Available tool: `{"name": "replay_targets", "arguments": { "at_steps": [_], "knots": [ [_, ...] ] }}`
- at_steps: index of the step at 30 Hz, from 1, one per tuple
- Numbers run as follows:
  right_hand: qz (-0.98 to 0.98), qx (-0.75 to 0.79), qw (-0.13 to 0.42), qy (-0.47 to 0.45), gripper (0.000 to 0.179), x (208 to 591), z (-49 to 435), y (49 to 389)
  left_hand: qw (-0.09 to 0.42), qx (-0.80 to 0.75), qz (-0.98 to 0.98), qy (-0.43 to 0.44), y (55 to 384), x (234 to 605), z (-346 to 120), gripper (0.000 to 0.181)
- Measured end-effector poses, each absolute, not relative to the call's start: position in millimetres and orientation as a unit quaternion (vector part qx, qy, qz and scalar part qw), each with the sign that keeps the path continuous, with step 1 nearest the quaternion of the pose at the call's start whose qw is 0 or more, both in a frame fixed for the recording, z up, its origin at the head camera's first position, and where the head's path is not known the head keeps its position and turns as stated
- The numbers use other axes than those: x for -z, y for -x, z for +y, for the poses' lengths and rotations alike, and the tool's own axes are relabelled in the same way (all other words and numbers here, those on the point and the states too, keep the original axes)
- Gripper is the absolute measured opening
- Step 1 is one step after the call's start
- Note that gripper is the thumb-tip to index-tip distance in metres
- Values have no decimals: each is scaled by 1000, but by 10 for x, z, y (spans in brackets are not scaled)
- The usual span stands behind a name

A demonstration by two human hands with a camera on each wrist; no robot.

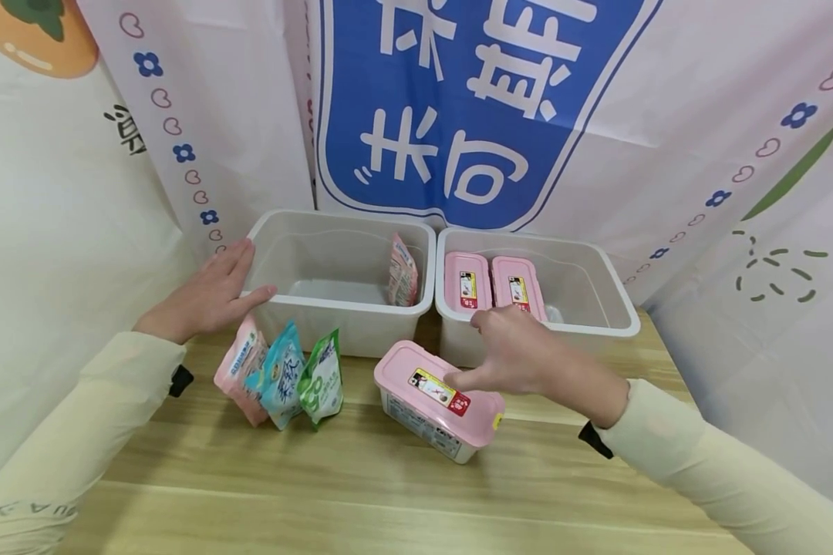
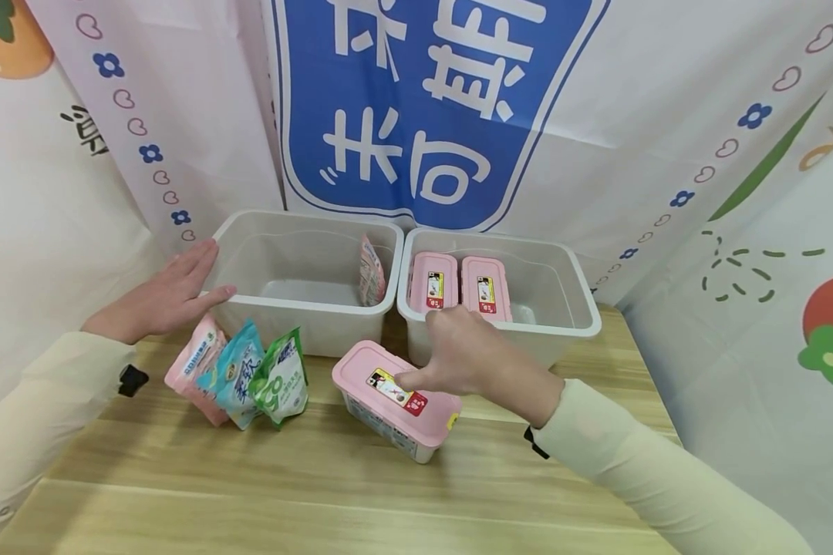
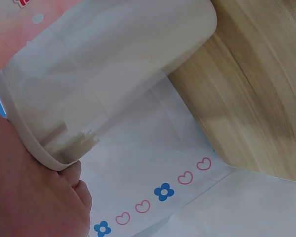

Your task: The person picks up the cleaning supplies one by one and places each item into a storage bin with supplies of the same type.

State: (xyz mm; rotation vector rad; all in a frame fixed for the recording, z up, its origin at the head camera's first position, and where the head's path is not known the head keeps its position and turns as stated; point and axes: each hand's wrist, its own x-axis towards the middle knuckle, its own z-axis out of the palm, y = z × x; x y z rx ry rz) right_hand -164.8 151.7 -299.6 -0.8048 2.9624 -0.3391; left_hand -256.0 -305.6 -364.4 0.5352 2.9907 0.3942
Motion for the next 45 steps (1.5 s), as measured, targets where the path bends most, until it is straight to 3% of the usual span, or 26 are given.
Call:
{"name": "replay_targets", "arguments": {
  "at_steps": [9, 21, 37, 45],
  "knots": [
    [951, 134, 57, 273, 49, 3272, 1421, 1581, 39, -131, 975, -175, 2564, 3655, -3061, 95],
    [958, 100, 78, 257, 63, 3525, 1327, 1548, 32, -130, 975, -177, 2564, 3652, -3052, 95],
    [966, 85, 68, 235, 68, 3717, 1243, 1530, 31, -124, 975, -180, 2588, 3681, -3062, 96],
    [966, 66, 35, 247, 71, 3782, 1222, 1552, 37, -134, 974, -177, 2584, 3683, -3073, 96]
  ]
}}
